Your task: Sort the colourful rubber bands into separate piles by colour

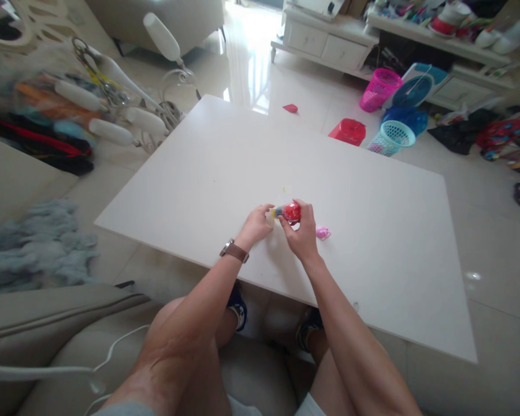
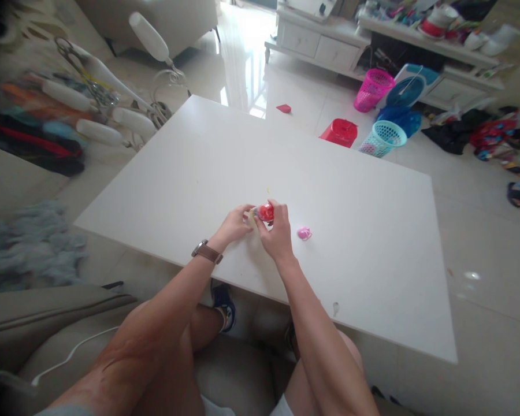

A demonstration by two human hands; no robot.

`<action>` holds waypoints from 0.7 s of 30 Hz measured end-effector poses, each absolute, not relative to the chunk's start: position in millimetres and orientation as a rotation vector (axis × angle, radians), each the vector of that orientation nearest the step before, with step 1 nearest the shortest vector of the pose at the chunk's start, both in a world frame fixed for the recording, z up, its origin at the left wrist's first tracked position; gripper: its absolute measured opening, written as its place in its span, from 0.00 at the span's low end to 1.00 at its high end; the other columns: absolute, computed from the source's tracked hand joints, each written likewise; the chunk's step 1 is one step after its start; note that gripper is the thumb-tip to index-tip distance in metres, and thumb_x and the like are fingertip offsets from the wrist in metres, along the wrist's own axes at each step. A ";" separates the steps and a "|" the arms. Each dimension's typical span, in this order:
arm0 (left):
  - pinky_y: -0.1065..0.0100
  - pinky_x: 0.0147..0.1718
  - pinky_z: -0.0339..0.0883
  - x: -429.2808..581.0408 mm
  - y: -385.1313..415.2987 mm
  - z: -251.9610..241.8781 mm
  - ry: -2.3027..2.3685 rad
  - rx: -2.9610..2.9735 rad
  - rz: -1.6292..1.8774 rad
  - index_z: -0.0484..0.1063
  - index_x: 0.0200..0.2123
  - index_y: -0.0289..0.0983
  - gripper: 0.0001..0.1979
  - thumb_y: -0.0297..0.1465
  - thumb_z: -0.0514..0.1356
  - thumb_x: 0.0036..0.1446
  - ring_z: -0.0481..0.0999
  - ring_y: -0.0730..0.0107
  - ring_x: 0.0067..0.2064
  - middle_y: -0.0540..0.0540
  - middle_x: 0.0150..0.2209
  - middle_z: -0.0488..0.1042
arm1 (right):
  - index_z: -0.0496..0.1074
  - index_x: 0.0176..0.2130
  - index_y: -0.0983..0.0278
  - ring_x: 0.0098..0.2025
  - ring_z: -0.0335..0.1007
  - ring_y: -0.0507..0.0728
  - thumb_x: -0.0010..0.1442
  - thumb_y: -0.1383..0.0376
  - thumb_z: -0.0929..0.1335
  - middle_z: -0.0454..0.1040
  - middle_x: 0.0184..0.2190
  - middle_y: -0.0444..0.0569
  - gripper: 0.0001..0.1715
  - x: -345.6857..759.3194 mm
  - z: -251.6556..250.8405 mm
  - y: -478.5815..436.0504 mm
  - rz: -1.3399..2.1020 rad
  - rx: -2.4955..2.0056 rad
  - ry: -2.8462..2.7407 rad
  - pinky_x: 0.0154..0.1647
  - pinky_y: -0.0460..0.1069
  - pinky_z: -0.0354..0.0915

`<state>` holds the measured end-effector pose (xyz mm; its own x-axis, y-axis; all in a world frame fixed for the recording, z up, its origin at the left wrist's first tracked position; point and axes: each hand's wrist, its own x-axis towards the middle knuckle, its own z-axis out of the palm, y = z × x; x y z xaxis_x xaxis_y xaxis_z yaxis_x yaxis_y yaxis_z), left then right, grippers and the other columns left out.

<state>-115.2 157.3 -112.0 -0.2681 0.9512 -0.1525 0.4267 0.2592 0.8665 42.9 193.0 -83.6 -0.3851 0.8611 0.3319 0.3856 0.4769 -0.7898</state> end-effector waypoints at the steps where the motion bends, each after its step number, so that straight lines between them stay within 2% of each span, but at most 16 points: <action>1: 0.61 0.51 0.73 -114.8 157.3 -111.5 1.815 1.229 0.974 0.76 0.52 0.37 0.31 0.14 0.63 0.43 0.79 0.61 0.47 0.40 0.53 0.79 | 0.66 0.59 0.57 0.45 0.70 0.59 0.63 0.59 0.71 0.69 0.48 0.52 0.26 42.7 -82.4 192.6 0.805 -1.041 -1.967 0.39 0.53 0.74; 6: 0.66 0.43 0.73 -113.8 157.1 -108.3 1.675 1.034 1.110 0.79 0.44 0.39 0.22 0.16 0.65 0.44 0.79 0.66 0.38 0.44 0.43 0.80 | 0.66 0.59 0.56 0.46 0.70 0.60 0.63 0.57 0.71 0.69 0.49 0.52 0.27 43.6 -75.3 191.6 0.805 -1.084 -1.938 0.42 0.55 0.74; 9: 0.67 0.38 0.72 -114.4 157.8 -107.4 1.591 0.919 1.169 0.78 0.43 0.38 0.22 0.17 0.67 0.43 0.79 0.69 0.35 0.44 0.44 0.80 | 0.66 0.59 0.57 0.46 0.70 0.60 0.63 0.57 0.71 0.69 0.49 0.52 0.27 43.5 -71.0 191.3 0.823 -1.089 -1.903 0.40 0.54 0.73; 12: 0.67 0.39 0.72 -115.2 158.8 -106.3 1.474 0.801 1.247 0.76 0.40 0.35 0.19 0.19 0.69 0.43 0.79 0.70 0.34 0.45 0.39 0.79 | 0.67 0.58 0.58 0.44 0.70 0.59 0.62 0.55 0.72 0.70 0.50 0.52 0.27 42.0 -68.0 191.5 0.848 -1.088 -1.860 0.39 0.53 0.72; 15: 0.66 0.42 0.72 -115.6 159.7 -102.1 1.384 0.621 1.333 0.75 0.40 0.34 0.18 0.18 0.68 0.43 0.79 0.70 0.34 0.47 0.32 0.78 | 0.67 0.55 0.58 0.44 0.71 0.58 0.60 0.53 0.73 0.71 0.49 0.51 0.28 40.8 -69.3 194.6 0.915 -1.111 -1.739 0.41 0.53 0.73; 18: 0.65 0.44 0.73 -116.3 160.6 -95.2 1.236 0.332 1.357 0.72 0.38 0.34 0.16 0.17 0.65 0.44 0.80 0.70 0.36 0.47 0.33 0.79 | 0.66 0.53 0.59 0.44 0.73 0.57 0.58 0.51 0.74 0.73 0.46 0.49 0.29 41.9 -75.6 200.5 1.041 -1.151 -1.556 0.46 0.54 0.73; 21: 0.67 0.42 0.73 -117.6 161.8 -90.6 1.058 0.108 1.302 0.71 0.33 0.34 0.08 0.20 0.61 0.50 0.78 0.72 0.33 0.46 0.32 0.77 | 0.65 0.51 0.59 0.41 0.73 0.56 0.57 0.49 0.75 0.73 0.44 0.47 0.29 44.9 -82.2 205.8 1.135 -1.167 -1.452 0.45 0.53 0.73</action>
<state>-117.6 161.8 -90.6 -0.1056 0.8148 -0.5700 -0.7247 0.3294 0.6052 44.9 205.8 -82.2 -0.1232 0.9866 0.1071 0.1338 0.1234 -0.9833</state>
